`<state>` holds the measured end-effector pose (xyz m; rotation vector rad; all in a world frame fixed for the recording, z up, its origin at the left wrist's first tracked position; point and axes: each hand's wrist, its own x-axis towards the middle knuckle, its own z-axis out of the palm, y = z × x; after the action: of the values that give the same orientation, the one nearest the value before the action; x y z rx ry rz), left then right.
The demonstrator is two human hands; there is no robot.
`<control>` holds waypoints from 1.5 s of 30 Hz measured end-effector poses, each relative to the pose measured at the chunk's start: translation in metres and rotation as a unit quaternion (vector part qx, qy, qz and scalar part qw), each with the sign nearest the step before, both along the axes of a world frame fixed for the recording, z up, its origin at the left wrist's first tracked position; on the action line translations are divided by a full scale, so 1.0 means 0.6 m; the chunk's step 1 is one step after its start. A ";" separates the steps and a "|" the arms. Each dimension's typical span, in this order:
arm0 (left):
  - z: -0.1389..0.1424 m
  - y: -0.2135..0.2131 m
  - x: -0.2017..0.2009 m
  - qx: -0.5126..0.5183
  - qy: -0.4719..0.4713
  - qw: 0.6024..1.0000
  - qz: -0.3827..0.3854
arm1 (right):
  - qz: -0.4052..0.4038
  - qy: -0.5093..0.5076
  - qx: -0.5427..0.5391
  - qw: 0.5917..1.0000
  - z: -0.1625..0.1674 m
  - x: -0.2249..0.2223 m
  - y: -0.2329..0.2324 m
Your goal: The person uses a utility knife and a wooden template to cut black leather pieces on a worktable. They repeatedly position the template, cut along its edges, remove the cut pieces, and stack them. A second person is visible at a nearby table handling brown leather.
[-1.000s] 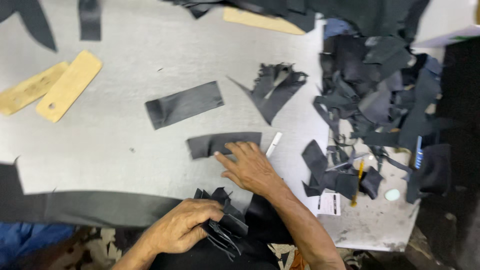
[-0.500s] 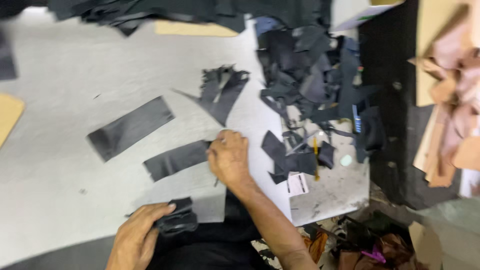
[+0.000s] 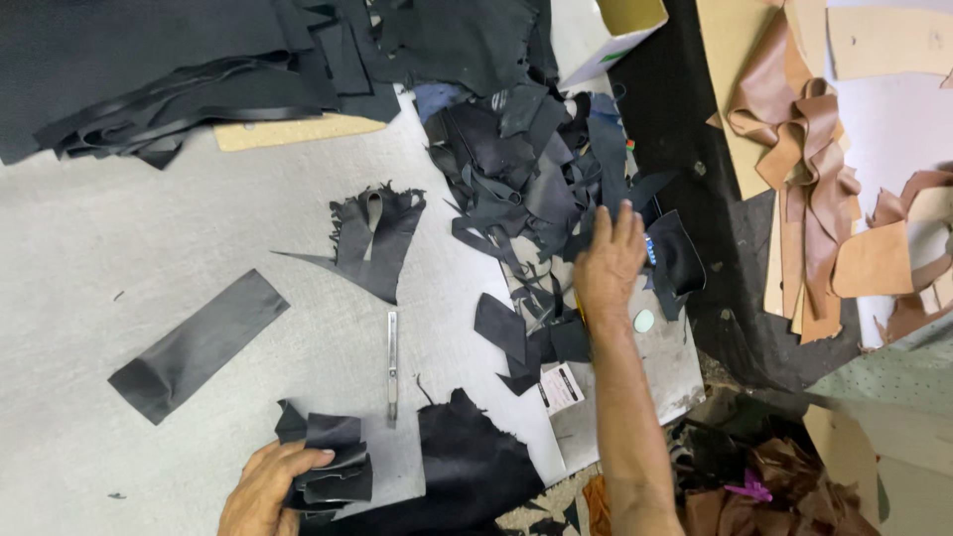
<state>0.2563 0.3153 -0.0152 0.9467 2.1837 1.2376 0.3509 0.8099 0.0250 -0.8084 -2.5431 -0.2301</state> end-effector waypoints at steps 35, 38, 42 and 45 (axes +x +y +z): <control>0.005 0.020 0.028 0.135 -0.099 0.985 0.040 | 0.160 0.181 -0.065 0.968 -0.038 -0.280 -0.127; 0.002 0.020 0.019 0.176 -0.026 0.983 0.045 | 0.102 0.156 -0.040 0.982 -0.010 -0.286 -0.099; -0.009 0.022 0.013 0.084 0.038 0.996 0.002 | 0.269 0.141 -0.202 0.931 0.015 -0.227 -0.170; -0.008 0.019 0.016 0.080 -0.016 0.997 0.019 | 0.353 0.055 -0.310 0.881 0.014 -0.153 -0.259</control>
<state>0.2656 0.3267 -0.0203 0.9439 2.1110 1.4524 0.2594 0.6543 0.0332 -0.0243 -2.6148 0.8715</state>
